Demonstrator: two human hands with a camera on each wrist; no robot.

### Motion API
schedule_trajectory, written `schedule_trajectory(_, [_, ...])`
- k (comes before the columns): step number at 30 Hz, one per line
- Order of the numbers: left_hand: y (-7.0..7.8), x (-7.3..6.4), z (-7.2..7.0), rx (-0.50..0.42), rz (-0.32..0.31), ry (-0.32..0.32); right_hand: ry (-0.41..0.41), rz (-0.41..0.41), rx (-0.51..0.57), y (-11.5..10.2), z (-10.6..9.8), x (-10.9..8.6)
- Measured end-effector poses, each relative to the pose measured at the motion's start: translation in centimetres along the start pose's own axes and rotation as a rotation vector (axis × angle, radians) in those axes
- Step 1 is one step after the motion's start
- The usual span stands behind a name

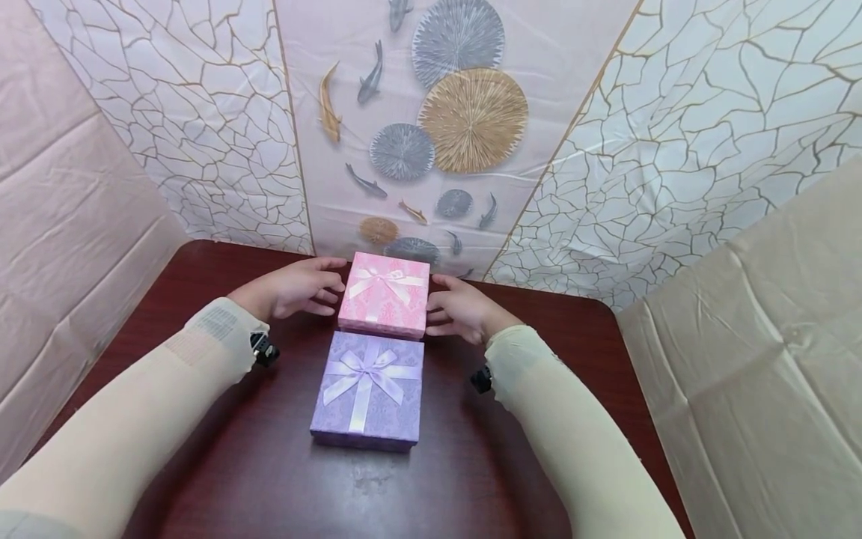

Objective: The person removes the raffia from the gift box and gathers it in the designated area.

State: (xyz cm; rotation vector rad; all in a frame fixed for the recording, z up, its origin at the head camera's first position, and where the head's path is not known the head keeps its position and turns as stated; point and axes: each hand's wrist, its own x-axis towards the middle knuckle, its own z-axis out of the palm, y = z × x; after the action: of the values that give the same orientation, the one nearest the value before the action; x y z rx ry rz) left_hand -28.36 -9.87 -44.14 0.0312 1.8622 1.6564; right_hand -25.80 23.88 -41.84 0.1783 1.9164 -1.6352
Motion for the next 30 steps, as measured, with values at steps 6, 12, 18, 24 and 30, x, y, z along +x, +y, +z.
schedule_trajectory(6, [-0.3,0.5,0.3,-0.004,0.012,-0.003,-0.005,0.016,-0.028,0.0,0.4,0.6])
schedule_trajectory(12, [-0.3,0.6,0.8,0.005,0.011,-0.012,0.0,0.021,-0.031,0.1,0.3,0.9])
schedule_trajectory(18, [-0.5,0.9,1.0,-0.021,0.024,-0.017,-0.009,0.011,-0.028,0.2,0.1,1.2])
schedule_trajectory(24, [-0.8,1.2,0.9,-0.04,0.03,-0.021,-0.026,0.005,-0.032,0.3,0.1,1.4])
schedule_trajectory(30, [-1.0,1.1,1.0,-0.051,0.024,-0.009,-0.019,0.015,-0.032,0.2,0.1,1.4])
